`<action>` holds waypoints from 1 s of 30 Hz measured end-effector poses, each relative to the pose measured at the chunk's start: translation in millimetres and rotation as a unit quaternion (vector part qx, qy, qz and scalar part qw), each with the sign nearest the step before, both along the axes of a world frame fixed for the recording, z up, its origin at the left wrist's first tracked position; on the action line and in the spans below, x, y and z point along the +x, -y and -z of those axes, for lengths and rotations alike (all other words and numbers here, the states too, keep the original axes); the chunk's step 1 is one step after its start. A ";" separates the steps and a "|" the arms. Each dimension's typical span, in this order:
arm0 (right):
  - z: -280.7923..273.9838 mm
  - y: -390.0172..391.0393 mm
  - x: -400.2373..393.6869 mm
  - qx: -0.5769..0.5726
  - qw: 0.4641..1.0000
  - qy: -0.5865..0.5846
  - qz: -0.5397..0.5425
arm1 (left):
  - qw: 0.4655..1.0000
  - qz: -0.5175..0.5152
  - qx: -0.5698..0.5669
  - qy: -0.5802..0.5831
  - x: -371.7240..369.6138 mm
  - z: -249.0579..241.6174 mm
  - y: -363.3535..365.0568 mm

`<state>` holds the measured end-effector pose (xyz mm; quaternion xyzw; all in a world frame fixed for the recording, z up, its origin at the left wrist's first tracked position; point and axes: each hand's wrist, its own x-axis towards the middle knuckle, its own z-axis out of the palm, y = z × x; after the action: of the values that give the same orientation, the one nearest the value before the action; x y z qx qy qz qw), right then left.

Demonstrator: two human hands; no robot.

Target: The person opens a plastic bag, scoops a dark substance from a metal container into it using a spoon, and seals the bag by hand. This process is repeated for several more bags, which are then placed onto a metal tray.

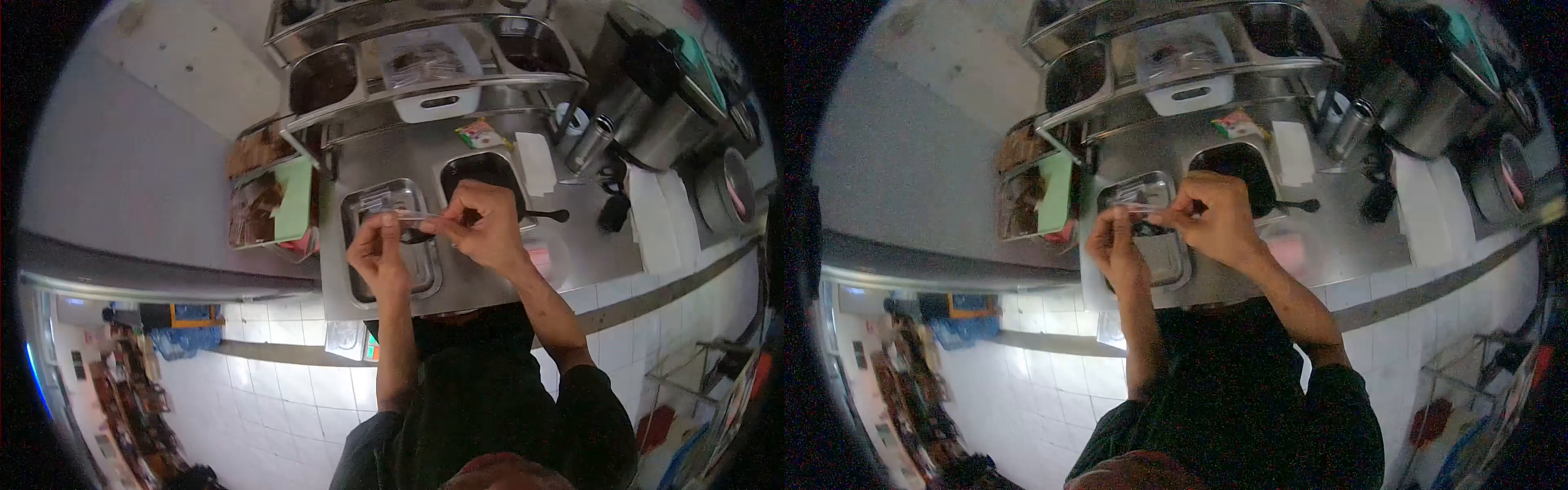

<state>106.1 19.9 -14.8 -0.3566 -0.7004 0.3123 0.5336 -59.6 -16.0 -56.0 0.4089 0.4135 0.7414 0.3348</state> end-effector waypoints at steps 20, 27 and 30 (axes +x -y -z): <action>88.6 58.6 136.7 -0.104 0.857 0.488 0.125 | 0.986 0.010 -0.126 -0.113 -13.2 49.7 -67.5; 53.2 57.0 158.7 -0.144 0.928 0.330 0.100 | 0.986 0.051 -0.101 -0.119 15.6 20.5 -30.4; 47.3 61.8 168.7 -0.099 0.945 0.279 0.138 | 0.976 0.123 -0.085 -0.157 33.1 4.4 -9.1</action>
<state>274.8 -41.9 -62.1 -0.5733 -0.7309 0.1914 0.3169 -26.5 -6.9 -60.4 0.5380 0.4688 0.5833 0.3879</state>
